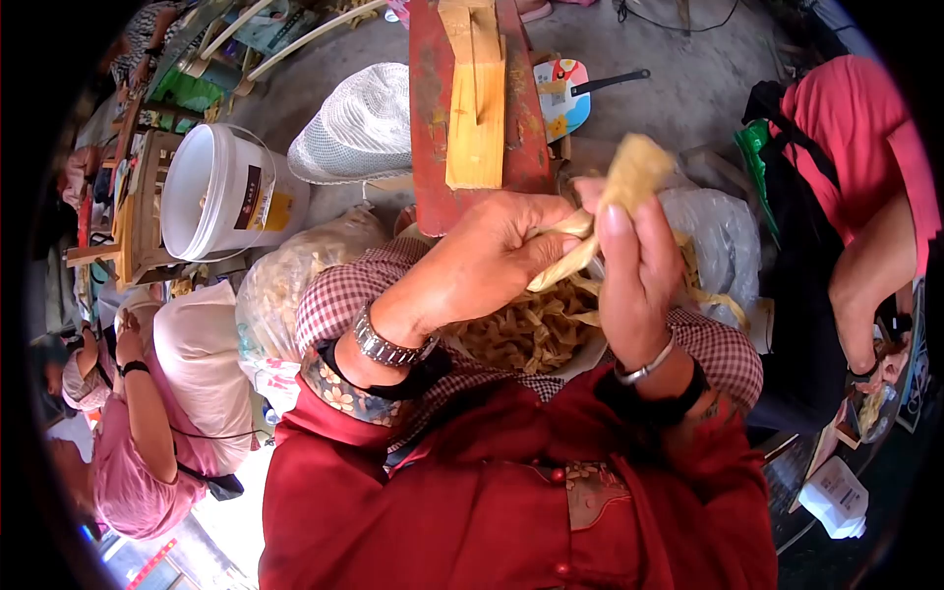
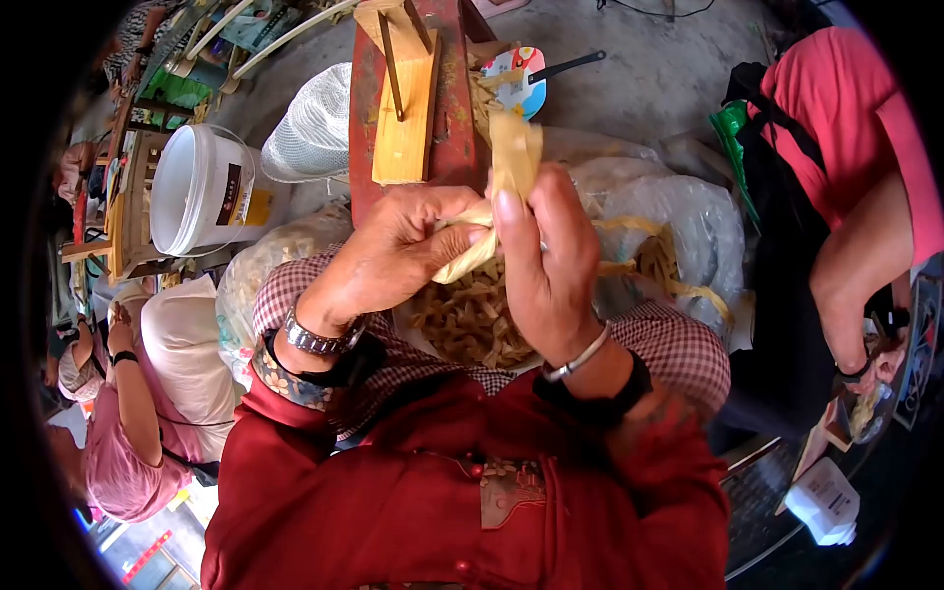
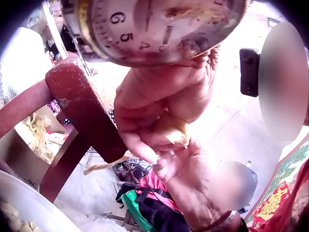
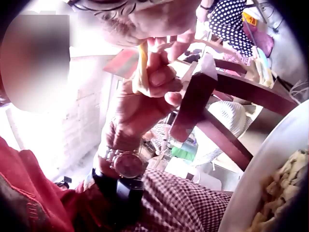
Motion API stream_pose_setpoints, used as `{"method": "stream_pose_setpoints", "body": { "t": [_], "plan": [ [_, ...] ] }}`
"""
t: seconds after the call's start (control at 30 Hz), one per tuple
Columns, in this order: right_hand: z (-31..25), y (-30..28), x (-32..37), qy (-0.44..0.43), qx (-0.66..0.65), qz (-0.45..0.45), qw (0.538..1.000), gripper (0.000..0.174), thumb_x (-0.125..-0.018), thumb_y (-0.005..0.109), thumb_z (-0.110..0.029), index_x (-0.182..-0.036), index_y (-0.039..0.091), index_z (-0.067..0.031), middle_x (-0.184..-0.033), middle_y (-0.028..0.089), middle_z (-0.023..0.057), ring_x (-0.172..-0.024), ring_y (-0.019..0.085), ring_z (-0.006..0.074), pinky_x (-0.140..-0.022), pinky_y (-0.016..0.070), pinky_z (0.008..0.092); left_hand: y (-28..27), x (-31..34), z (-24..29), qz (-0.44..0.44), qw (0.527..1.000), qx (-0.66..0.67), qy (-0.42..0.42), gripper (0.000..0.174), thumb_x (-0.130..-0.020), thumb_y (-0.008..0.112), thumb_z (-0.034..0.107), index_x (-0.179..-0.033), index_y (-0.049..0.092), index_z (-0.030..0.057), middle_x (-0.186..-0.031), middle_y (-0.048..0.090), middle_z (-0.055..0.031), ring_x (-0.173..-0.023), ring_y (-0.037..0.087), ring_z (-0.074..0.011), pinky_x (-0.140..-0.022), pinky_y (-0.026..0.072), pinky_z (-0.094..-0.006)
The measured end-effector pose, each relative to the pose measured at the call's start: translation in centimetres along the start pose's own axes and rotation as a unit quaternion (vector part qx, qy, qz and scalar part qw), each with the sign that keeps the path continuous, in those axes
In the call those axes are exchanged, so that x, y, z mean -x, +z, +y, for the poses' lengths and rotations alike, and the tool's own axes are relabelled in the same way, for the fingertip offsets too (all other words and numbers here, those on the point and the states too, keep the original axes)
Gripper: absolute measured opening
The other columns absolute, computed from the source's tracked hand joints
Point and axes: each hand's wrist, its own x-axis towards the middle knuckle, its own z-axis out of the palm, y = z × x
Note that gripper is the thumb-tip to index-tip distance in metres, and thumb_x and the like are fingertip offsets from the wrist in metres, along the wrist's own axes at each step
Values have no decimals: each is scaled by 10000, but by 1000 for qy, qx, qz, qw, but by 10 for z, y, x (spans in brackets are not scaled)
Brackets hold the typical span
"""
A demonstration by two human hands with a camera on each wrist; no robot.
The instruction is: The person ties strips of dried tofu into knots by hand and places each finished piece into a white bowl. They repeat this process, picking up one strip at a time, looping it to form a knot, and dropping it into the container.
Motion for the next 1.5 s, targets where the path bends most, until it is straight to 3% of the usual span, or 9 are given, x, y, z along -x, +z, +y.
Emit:
{"method": "stream_pose_setpoints", "body": {
  "t": [0.13, 0.23, 0.43, 0.6, 0.7, 0.93, 1.1, 1.33, 1.5],
  "plan": [
    [-13, 7, -8, 306, -143, -21, 941, 220, -920, 490, -200, -906, 553, 10, -695, 473, 6, -582, 419, 75, -535, 365, 246, -4, 6, 19, 85, 969, -211, 99, 105, -831, 614, 35, -931, 612, 3, -872, 602, -68, -776, 573, -145, -643, 460, -264],
    [-6, 6, -10, 242, -128, -52, 960, 233, -888, 488, -200, -811, 565, 7, -633, 435, -35, -553, 370, 51, -504, 325, 225, -3, 6, 11, 198, 870, -376, 250, 130, -744, 671, 34, -857, 606, 23, -931, 584, -117, -780, 591, -305, -649, 480, -326],
    [-3, -8, -20, 193, -122, -206, 951, 236, -888, 487, -193, -756, 538, -3, -630, 437, -18, -589, 388, 50, -528, 337, 235, -8, 10, 7, 155, 867, -403, 248, 140, -758, 669, 41, -856, 572, 24, -884, 578, -99, -776, 604, -251, -629, 477, -302],
    [-4, -13, -20, 46, -32, -221, 974, 262, -910, 545, -275, -889, 539, -14, -683, 498, 32, -647, 461, 91, -585, 396, 259, -9, 9, 5, 123, 980, -37, 149, 112, -852, 619, 57, -935, 552, 25, -807, 595, 12, -723, 567, -94, -648, 455, -223],
    [-5, -11, -20, -40, -15, -197, 980, 258, -910, 557, -267, -964, 528, -16, -730, 533, 51, -667, 494, 106, -599, 410, 266, -12, 10, 10, 20, 946, 301, 121, 200, -874, 605, 105, -1050, 561, 21, -906, 618, -31, -786, 581, -103, -711, 472, -227],
    [2, -16, -17, 1, -98, -174, 980, 305, -953, 480, -318, -937, 542, -20, -726, 521, 7, -638, 480, 66, -579, 396, 219, -1, 10, 14, 0, 953, 273, 128, 432, -867, 608, 150, -1253, 484, 0, -1097, 613, -98, -962, 603, -167, -875, 466, -295],
    [9, -17, -10, 79, -108, -222, 966, 258, -947, 507, -266, -1001, 509, -13, -797, 574, 24, -696, 523, 75, -616, 423, 213, -1, 5, 13, 121, 938, -198, 259, 293, -913, 548, 163, -1158, 580, 5, -1061, 598, -94, -990, 557, -177, -870, 433, -291],
    [8, -7, -9, 83, -214, -137, 964, 475, -887, 610, -157, -1241, 323, -23, -1029, 582, 122, -864, 607, 139, -708, 502, 232, 0, 8, 9, -8, 967, 244, 75, 434, -990, 363, 303, -1163, 524, -61, -1097, 585, -147, -816, 614, -196, -781, 510, -300],
    [18, -19, -2, 60, -206, -127, 968, 314, -837, 677, -176, -1042, 516, -1, -784, 584, 6, -692, 547, 50, -607, 431, 181, 1, 10, 13, -23, 901, 433, 14, 475, -979, 380, 316, -1135, 513, -113, -959, 566, -138, -707, 570, -159, -736, 548, -378]
  ]
}}
